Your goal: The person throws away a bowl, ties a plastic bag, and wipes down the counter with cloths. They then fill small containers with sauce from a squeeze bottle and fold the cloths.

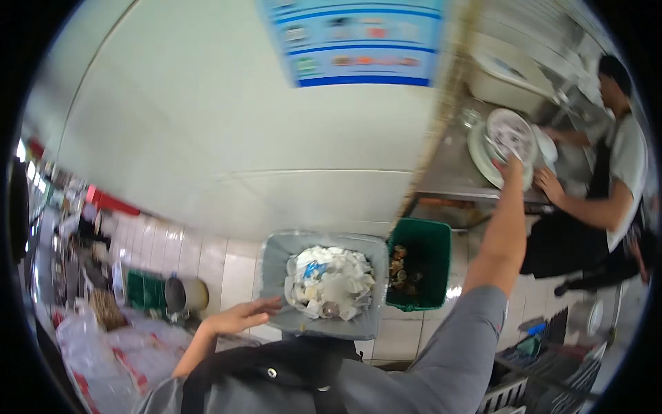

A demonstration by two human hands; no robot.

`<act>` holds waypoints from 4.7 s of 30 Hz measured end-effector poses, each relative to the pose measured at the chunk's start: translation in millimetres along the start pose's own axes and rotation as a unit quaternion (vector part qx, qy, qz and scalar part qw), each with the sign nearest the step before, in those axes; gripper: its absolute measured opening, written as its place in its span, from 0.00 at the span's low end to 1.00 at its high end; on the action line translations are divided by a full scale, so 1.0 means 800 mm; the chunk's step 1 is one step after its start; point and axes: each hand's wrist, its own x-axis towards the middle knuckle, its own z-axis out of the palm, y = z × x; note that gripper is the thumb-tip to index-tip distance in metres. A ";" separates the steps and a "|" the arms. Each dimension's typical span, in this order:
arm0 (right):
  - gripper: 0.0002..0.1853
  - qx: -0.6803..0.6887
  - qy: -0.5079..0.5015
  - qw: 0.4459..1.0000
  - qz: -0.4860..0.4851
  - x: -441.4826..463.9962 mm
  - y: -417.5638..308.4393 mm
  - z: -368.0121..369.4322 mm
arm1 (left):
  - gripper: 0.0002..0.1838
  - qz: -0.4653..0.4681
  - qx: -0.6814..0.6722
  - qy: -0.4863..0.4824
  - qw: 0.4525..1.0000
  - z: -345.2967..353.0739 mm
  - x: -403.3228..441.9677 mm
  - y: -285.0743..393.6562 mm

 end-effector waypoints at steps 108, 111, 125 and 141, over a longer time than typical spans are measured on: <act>0.28 0.342 -0.718 0.584 -0.162 0.188 -2.489 0.115 | 0.13 0.076 -0.039 0.266 0.960 -1.945 -0.181 -0.857; 0.26 0.360 -0.717 0.566 -0.188 0.272 -2.524 0.166 | 0.14 -0.011 -0.045 0.251 0.967 -1.994 -0.144 -0.851; 0.14 0.185 -0.912 0.304 -0.206 0.505 -2.645 0.332 | 0.15 0.019 -0.089 0.367 0.926 -2.237 -0.012 -0.727; 0.11 0.228 -0.855 0.349 -0.308 0.830 -2.768 0.420 | 0.12 0.164 -0.031 0.065 0.984 -2.562 -0.257 -0.437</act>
